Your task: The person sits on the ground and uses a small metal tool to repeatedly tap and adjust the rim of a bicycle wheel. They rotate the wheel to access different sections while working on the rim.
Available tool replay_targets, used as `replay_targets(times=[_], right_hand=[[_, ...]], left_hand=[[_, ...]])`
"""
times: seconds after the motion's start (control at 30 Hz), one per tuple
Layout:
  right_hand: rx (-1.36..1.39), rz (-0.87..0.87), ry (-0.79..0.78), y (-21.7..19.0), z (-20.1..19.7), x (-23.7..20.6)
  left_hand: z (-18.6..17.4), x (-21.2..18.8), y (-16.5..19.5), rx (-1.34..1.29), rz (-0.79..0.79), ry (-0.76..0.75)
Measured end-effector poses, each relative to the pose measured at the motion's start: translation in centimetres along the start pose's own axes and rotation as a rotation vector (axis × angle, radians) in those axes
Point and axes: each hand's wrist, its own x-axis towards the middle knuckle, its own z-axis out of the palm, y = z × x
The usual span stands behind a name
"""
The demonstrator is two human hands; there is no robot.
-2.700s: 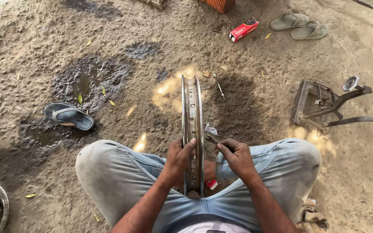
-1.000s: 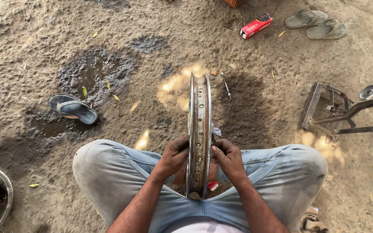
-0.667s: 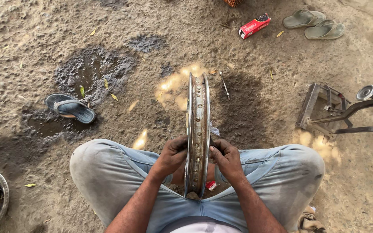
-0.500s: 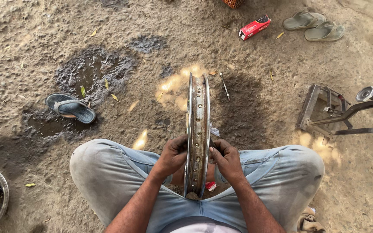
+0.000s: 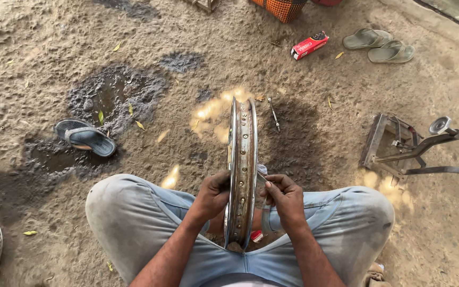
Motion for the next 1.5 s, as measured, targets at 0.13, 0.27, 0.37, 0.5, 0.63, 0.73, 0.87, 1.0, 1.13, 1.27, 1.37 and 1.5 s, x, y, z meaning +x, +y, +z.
replay_targets(times=[0.13,0.27,0.37,0.5,0.63,0.73,0.87,1.0,1.13,1.27,1.37,1.5], right_hand=[[0.006,-0.034,-0.035,0.2,0.0,-0.1],[-0.017,-0.016,-0.031,-0.1,0.4,-0.3],[-0.019,-0.022,-0.058,-0.4,0.5,-0.4],[-0.067,-0.007,-0.072,-0.7,0.0,-0.6],[-0.047,-0.018,-0.092,-0.6,-0.7,-0.6],[0.009,-0.010,-0.097,-0.3,-0.7,-0.3],[0.143,0.050,-0.245,0.2,-0.1,-0.1],[-0.013,0.006,-0.286,0.7,0.3,-0.3],[0.150,0.040,-0.221,0.8,0.2,-0.5],[-0.056,-0.053,-0.282,0.3,0.4,0.1],[-0.104,-0.193,-0.296,0.1,0.6,0.7],[0.149,0.037,-0.226,0.4,0.4,0.9]], left_hand=[[-0.4,0.2,-0.3,0.039,0.048,-0.057],[-0.2,0.3,0.1,-0.051,-0.037,-0.032],[0.0,0.4,0.2,-0.023,0.001,-0.013],[-0.4,0.4,0.1,0.006,-0.009,-0.080],[-1.2,0.2,0.7,0.080,-0.051,-0.073],[-1.3,0.1,1.9,-0.046,0.090,-0.026],[2.0,0.5,2.7,0.224,-0.094,0.232],[3.9,0.3,3.4,0.436,-0.076,0.345],[3.4,0.5,4.0,0.606,-0.074,0.341],[3.4,0.6,4.0,0.688,-0.284,0.246],[3.4,0.6,3.9,0.731,-0.268,0.264],[3.1,0.4,3.9,0.711,-0.265,0.277]])
